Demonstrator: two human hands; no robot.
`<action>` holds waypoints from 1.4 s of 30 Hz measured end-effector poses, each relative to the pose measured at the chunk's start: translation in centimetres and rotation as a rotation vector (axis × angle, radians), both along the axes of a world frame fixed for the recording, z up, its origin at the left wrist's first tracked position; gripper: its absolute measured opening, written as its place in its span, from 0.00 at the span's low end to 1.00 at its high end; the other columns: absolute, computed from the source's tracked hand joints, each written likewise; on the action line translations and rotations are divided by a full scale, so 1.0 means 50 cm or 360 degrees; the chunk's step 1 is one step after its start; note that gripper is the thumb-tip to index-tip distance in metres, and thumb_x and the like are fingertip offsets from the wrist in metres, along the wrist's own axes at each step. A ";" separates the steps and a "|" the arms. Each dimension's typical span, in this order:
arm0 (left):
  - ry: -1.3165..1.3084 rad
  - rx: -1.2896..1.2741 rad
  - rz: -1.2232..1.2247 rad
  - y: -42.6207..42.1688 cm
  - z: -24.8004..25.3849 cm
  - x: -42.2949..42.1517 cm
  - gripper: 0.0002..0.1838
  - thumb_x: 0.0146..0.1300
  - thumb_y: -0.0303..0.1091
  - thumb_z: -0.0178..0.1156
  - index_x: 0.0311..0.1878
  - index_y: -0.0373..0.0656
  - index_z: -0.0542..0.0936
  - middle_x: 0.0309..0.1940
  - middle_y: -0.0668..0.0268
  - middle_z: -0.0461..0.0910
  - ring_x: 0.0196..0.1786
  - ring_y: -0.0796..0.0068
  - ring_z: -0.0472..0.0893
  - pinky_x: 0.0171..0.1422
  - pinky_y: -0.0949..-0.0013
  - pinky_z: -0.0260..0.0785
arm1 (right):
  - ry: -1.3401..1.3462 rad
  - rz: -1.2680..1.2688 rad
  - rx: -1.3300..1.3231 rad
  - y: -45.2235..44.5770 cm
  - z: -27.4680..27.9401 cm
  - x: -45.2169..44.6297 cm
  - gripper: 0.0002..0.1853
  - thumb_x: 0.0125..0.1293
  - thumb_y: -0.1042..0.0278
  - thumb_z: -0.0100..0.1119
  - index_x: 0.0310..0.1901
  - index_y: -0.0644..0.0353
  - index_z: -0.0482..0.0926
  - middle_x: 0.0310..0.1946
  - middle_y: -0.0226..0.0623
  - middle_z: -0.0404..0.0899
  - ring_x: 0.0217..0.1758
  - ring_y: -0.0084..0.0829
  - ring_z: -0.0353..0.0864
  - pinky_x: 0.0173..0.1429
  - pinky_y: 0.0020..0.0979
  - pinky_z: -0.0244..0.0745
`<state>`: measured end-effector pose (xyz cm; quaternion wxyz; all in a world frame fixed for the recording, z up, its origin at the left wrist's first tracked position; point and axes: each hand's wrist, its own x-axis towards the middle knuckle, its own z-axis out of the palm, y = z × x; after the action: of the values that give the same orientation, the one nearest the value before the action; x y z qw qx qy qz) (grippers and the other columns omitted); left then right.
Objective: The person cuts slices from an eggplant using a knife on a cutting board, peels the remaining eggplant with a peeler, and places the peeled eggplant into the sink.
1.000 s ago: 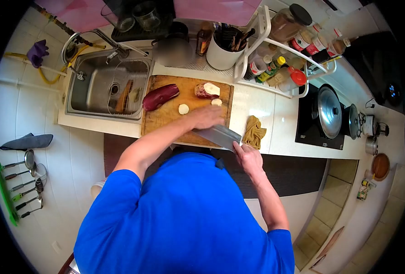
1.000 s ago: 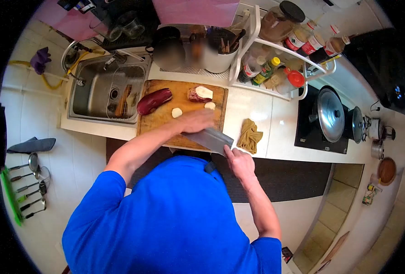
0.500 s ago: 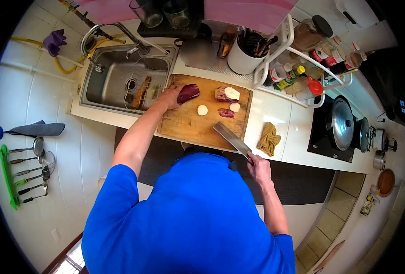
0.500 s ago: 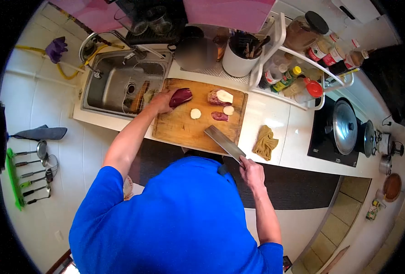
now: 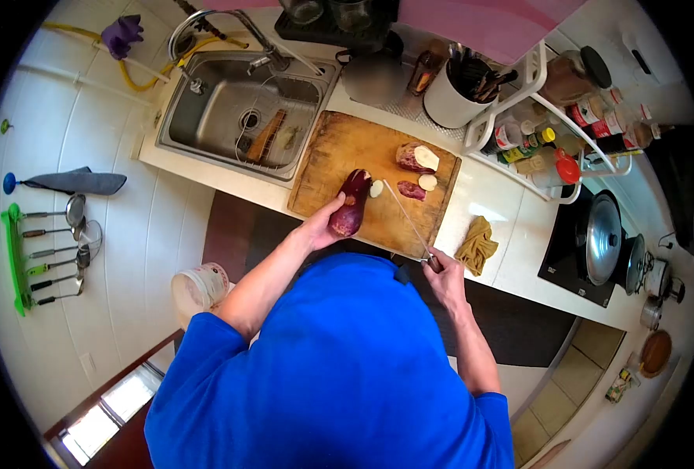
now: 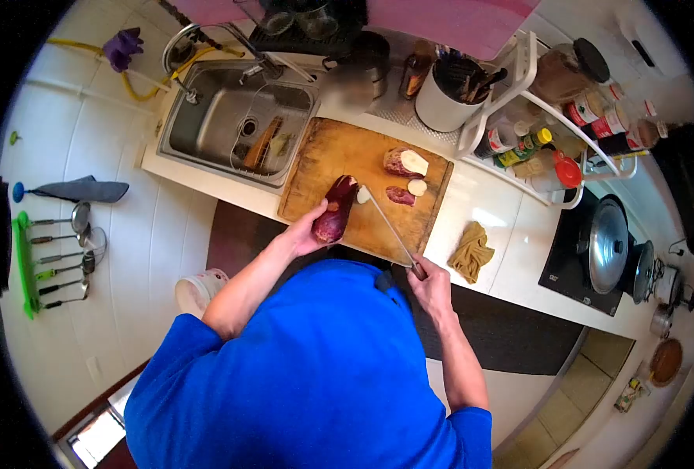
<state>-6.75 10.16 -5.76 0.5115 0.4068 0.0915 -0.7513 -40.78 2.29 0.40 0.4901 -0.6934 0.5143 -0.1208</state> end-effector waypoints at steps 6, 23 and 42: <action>-0.0013 0.0184 0.0261 0.003 0.036 -0.065 0.29 0.77 0.62 0.46 0.69 0.53 0.73 0.60 0.65 0.80 0.62 0.65 0.79 0.68 0.51 0.71 | -0.0159 0.0690 -0.0650 -0.023 0.058 0.042 0.24 0.55 0.79 0.69 0.57 0.59 0.83 0.28 0.39 0.82 0.28 0.40 0.84 0.35 0.39 0.80; 0.0326 -0.0181 0.0795 0.013 -0.059 -0.143 0.20 0.79 0.54 0.49 0.58 0.49 0.76 0.45 0.64 0.82 0.48 0.65 0.82 0.55 0.56 0.79 | 0.0160 0.1151 -0.0701 -0.033 0.111 0.005 0.27 0.57 0.76 0.67 0.61 0.56 0.80 0.29 0.36 0.79 0.29 0.40 0.83 0.34 0.39 0.81; 0.0055 0.0268 0.0725 -0.007 -0.008 -0.146 0.18 0.78 0.49 0.49 0.57 0.48 0.78 0.49 0.60 0.85 0.49 0.60 0.87 0.54 0.46 0.84 | 0.0090 0.1066 -0.0685 -0.045 0.062 0.035 0.27 0.59 0.74 0.67 0.62 0.55 0.79 0.32 0.39 0.81 0.31 0.44 0.85 0.36 0.42 0.82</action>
<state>-14.04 9.82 -6.16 0.6303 0.4039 0.2519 -0.6133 -39.01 0.05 3.52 0.3314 -0.9127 0.2358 -0.0401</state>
